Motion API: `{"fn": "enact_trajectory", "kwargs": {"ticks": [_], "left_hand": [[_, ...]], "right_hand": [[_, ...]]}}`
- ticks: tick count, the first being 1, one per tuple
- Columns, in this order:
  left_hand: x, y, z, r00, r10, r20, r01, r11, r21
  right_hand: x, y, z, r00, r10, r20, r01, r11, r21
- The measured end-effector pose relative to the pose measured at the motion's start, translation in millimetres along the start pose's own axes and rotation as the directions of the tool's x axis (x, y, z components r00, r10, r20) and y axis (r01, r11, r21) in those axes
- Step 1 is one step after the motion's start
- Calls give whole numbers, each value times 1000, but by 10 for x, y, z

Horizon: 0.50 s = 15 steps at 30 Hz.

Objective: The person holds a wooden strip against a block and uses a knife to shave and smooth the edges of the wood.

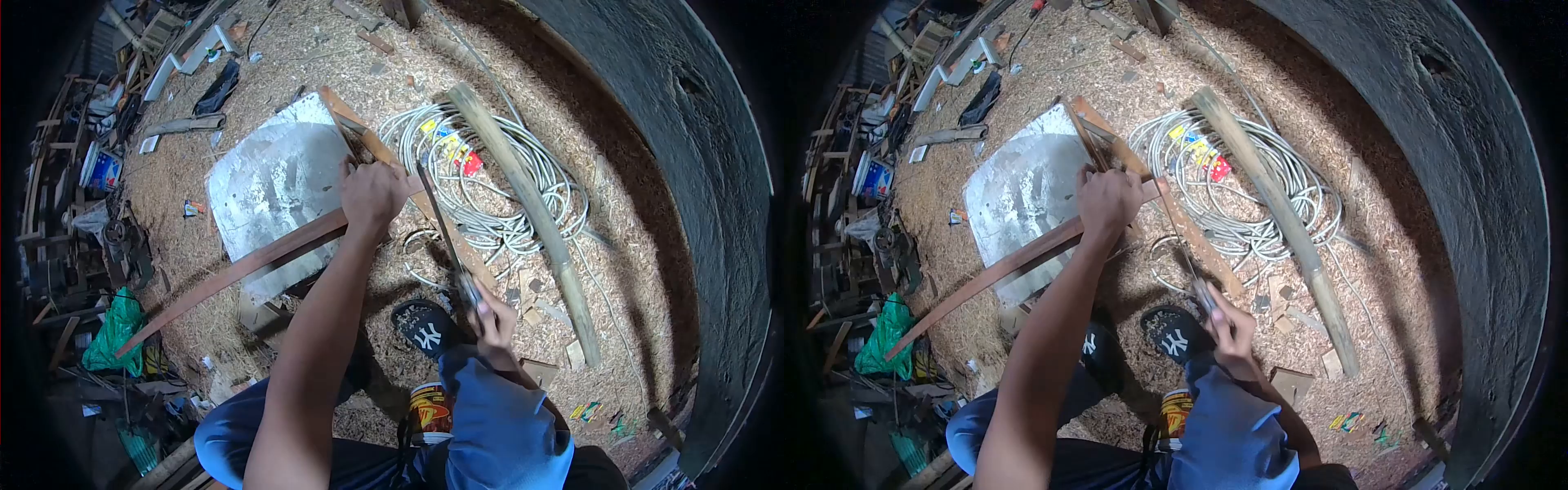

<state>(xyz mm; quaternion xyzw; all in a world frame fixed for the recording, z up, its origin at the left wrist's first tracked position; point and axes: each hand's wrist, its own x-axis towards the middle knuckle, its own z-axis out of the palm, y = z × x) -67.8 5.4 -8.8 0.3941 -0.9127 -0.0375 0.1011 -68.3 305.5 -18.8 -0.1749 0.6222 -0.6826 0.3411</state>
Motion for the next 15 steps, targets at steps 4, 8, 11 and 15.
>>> {"fn": "enact_trajectory", "kwargs": {"ticks": [4,8,11,15], "left_hand": [[-21,25,26,997,29,-68,-29,1000,-3],[-25,25,-45,1000,-22,11,23,999,-44],[-30,-3,49,999,-3,-42,1,999,-45],[-16,7,26,1000,-6,9,7,999,-52]], "right_hand": [[170,21,-19,1000,-9,24,10,1000,-26],[818,6,232,998,-43,44,43,999,-1],[517,31,119,993,-109,42,113,989,-95],[-180,118,-143,998,69,-9,-69,998,15]]}}
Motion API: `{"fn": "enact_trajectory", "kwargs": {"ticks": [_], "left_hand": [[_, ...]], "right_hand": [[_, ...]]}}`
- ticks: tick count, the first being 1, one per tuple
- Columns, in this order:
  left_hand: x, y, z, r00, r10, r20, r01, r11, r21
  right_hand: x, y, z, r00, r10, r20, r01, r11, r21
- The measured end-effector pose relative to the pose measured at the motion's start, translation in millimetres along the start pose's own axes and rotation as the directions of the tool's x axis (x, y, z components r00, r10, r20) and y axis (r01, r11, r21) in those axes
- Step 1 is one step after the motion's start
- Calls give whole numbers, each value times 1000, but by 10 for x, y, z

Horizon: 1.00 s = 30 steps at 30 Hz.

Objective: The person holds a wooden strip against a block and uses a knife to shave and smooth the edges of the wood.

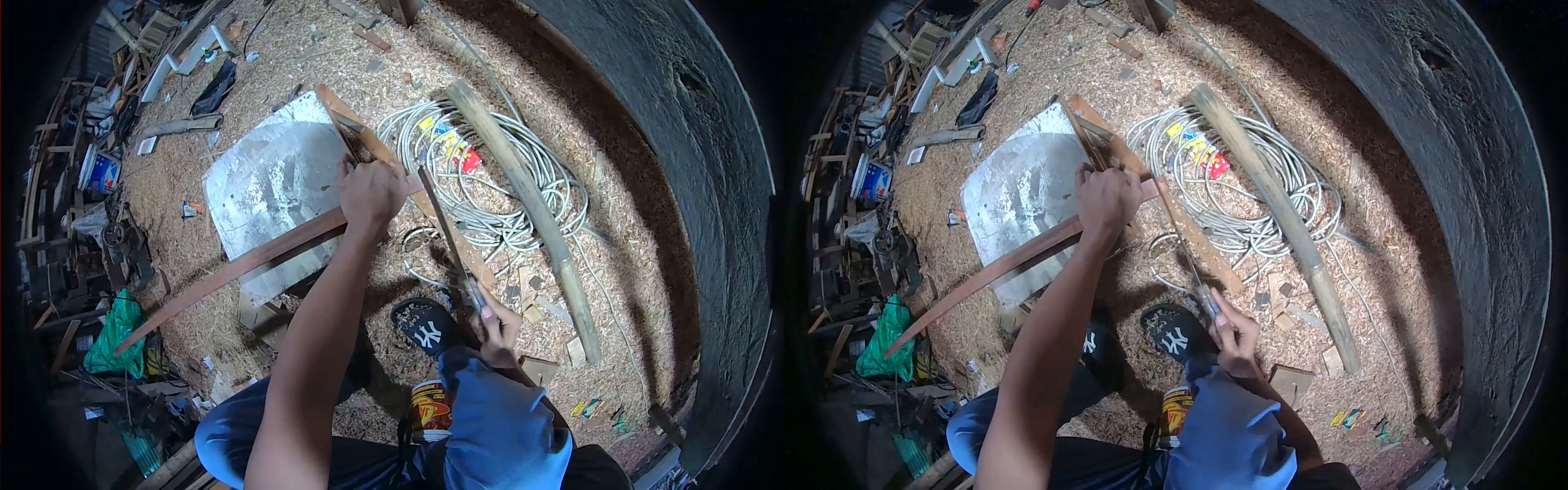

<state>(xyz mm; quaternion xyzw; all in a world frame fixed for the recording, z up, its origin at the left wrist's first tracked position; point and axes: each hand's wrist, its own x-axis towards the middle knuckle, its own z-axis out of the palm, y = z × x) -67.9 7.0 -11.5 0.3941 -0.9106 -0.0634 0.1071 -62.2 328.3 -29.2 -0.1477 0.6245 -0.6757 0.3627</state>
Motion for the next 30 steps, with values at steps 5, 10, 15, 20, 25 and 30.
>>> {"fn": "enact_trajectory", "kwargs": {"ticks": [5,10,15,20,25,30], "left_hand": [[-12,20,-9,999,5,-47,-4,1000,24],[29,16,-14,999,-35,-16,36,999,27],[-16,28,5,995,14,-104,-10,999,36],[-3,-14,56,987,46,-153,-35,997,72],[14,-47,187,960,72,-270,-54,996,72],[-25,-3,50,987,74,-139,-68,997,46]], "right_hand": [[802,-219,305,992,-111,67,117,987,-107],[655,-110,247,984,-170,55,177,972,-156],[15,-58,22,1000,14,16,-13,999,-47],[878,-183,320,994,-96,48,99,992,-83],[352,-9,111,996,-88,36,89,995,-46],[283,-31,27,988,-136,71,137,991,-8]]}}
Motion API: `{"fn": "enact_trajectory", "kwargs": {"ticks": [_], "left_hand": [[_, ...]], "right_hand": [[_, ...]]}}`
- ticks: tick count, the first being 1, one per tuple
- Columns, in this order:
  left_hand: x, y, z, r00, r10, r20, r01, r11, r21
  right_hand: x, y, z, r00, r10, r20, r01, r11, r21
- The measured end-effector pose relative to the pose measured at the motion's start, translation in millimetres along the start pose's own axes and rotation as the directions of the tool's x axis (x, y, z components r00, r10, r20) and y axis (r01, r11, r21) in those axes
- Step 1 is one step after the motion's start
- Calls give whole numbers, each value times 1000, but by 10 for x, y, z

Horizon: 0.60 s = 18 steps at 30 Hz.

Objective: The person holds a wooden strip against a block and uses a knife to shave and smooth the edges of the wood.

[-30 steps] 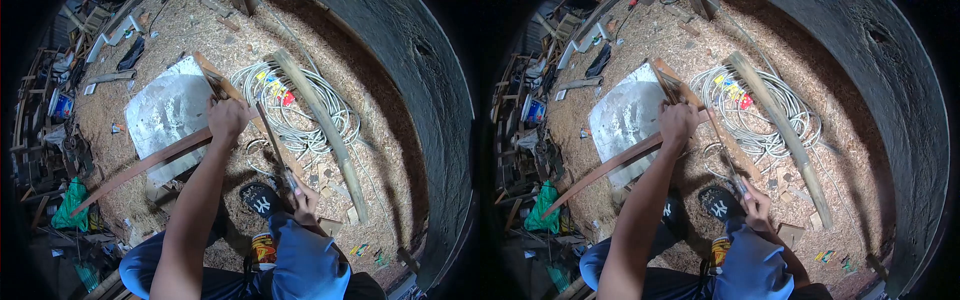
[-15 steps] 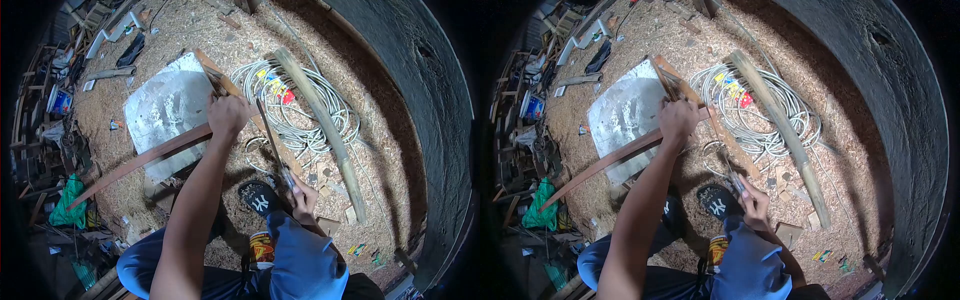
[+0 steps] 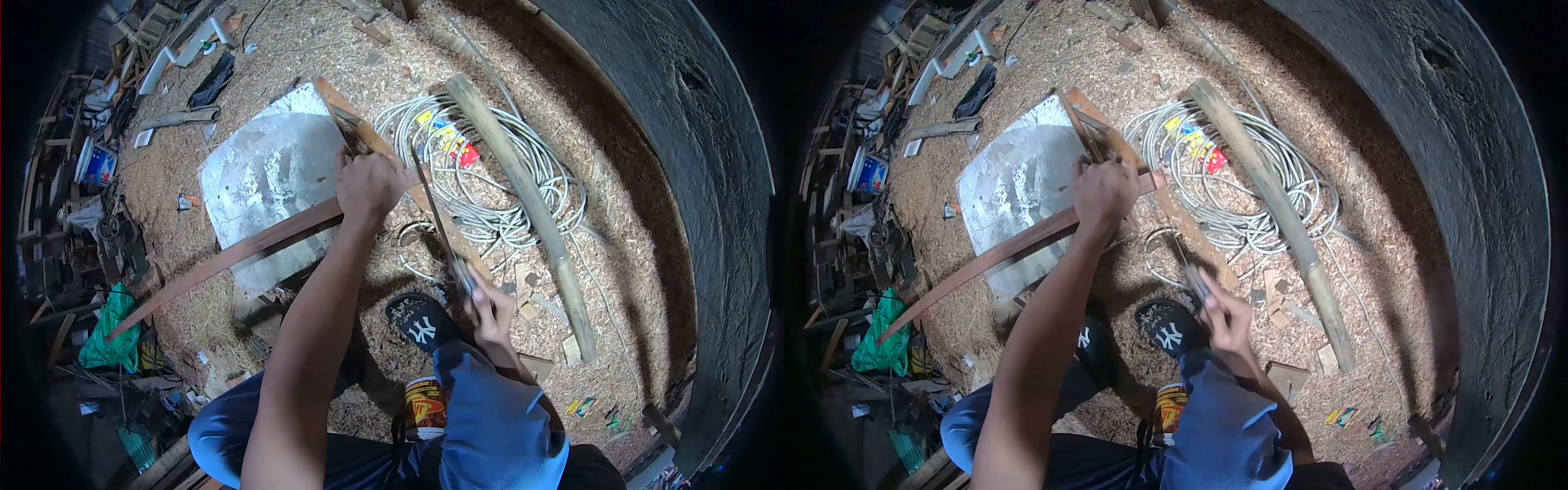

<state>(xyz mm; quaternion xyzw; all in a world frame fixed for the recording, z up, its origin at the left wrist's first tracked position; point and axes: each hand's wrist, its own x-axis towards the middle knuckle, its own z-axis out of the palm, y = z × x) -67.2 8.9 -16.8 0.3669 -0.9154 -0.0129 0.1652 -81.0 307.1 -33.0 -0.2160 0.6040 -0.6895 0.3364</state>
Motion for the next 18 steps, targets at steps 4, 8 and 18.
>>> {"fn": "enact_trajectory", "kwargs": {"ticks": [4,8,18], "left_hand": [[1,-8,4,999,-38,-2,38,999,15],[52,9,10,998,-67,-2,67,998,-3],[59,3,-78,987,-73,143,74,997,-5]], "right_hand": [[676,-24,302,1000,-26,-19,24,996,-87],[286,11,173,999,9,-37,-13,996,-89],[710,-100,318,998,52,-20,-53,995,-88]]}}
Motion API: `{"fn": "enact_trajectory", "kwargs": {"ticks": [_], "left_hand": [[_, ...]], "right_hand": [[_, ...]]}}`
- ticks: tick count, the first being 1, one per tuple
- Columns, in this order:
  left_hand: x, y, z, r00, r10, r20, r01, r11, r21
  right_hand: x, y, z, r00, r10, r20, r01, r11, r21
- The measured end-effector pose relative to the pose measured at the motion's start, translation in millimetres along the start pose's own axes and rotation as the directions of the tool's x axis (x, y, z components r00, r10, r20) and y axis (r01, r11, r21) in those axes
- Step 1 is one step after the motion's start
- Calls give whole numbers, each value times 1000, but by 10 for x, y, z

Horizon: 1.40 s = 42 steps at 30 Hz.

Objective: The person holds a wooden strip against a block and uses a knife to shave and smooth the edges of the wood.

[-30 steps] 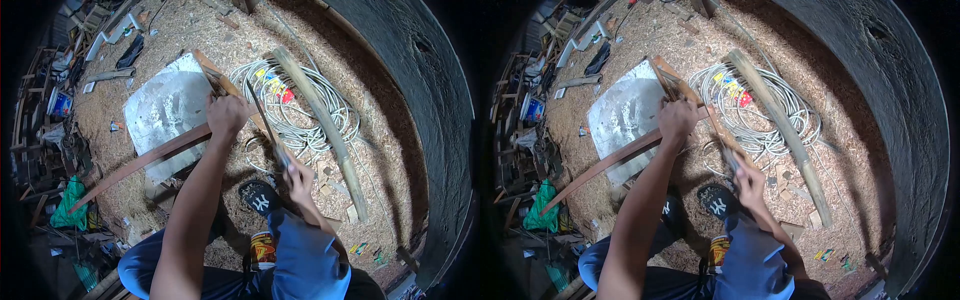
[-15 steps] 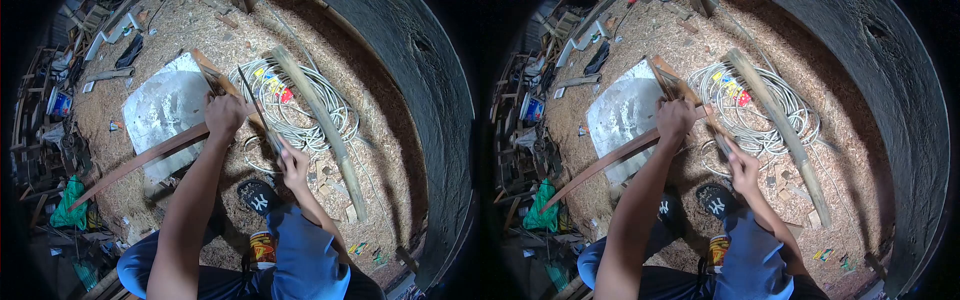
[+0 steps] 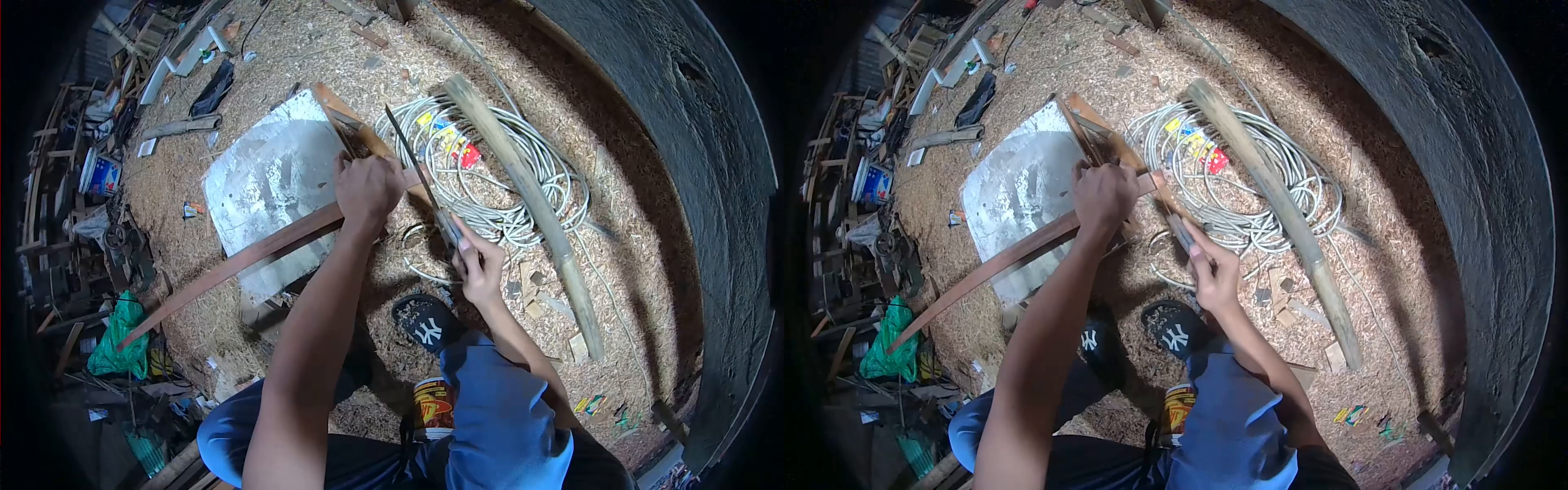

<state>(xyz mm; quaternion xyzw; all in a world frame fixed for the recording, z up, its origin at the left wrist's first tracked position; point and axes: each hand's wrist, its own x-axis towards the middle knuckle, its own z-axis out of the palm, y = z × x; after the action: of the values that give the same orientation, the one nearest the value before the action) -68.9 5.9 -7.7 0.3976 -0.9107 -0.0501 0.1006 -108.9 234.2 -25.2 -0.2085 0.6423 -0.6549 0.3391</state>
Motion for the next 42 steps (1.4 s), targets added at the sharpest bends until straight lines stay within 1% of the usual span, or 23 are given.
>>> {"fn": "enact_trajectory", "kwargs": {"ticks": [3,5,7,9,10,12,14,15,16,18,19,22,23,25,27,29,31,33,35,37,38,40,42], "left_hand": [[16,16,17,1000,-24,6,24,1000,-3],[29,24,10,999,-49,-7,49,999,-4],[22,40,11,999,-45,-25,46,999,12],[-25,32,13,1000,-20,-17,21,999,37],[-10,46,5,1000,11,-22,-10,998,59],[12,65,-28,1000,11,6,-12,998,59],[-14,21,-19,999,-5,39,2,998,62],[-7,-16,21,1000,21,2,-21,999,43],[4,-27,62,998,50,-34,-50,999,22],[10,-31,133,998,24,-51,-23,1000,8],[22,-42,139,998,-2,-67,2,1000,2],[3,19,25,1000,6,-28,-5,999,37],[2,-5,82,998,16,-55,-15,1000,13],[5,30,26,999,26,-27,-26,1000,8],[4,4,4,1000,29,-1,-29,1000,10],[12,-47,43,1000,28,6,-28,999,-36],[21,-52,102,999,43,-4,-43,999,-14],[44,-46,110,999,40,-27,-40,999,12],[26,13,67,1000,-12,-3,12,998,54],[9,1,60,1000,-3,20,2,999,41],[11,13,54,999,14,35,-15,1000,23],[33,39,16,999,13,34,-14,999,33],[20,9,19,999,-1,35,-1,999,44]], "right_hand": [[-185,25,-45,999,-52,-10,53,998,36],[-674,253,-217,998,-53,-23,53,998,14],[-779,180,-256,998,-44,-38,44,999,-1],[-916,146,-306,996,86,-16,-84,988,131],[-796,198,-290,1000,20,24,-21,998,59],[-362,48,-102,998,-57,-20,56,998,-21],[-17,79,31,998,-54,-26,55,998,24],[55,101,48,998,-54,-31,56,997,62],[-4,119,28,998,-51,-34,53,997,58],[-274,190,-41,992,-123,-29,122,992,-12],[-497,258,-127,998,-57,-28,58,998,24],[-864,280,-248,999,23,-39,-18,991,131],[-875,342,-236,998,33,-45,-26,990,135],[-535,213,-135,994,-104,-36,101,992,-75],[-65,35,-41,998,-59,-24,58,998,-25],[24,-5,-20,1000,-14,4,14,1000,19],[-114,26,-28,1000,-7,-3,7,999,51],[-537,254,-169,998,-58,-25,58,998,9],[-769,320,-271,999,-49,-21,49,999,-13],[-877,250,-284,999,50,-14,-50,998,25],[-809,259,-254,998,54,-20,-54,998,29],[-370,236,-131,993,-121,-3,121,993,13],[0,166,-37,996,-85,2,85,996,38]]}}
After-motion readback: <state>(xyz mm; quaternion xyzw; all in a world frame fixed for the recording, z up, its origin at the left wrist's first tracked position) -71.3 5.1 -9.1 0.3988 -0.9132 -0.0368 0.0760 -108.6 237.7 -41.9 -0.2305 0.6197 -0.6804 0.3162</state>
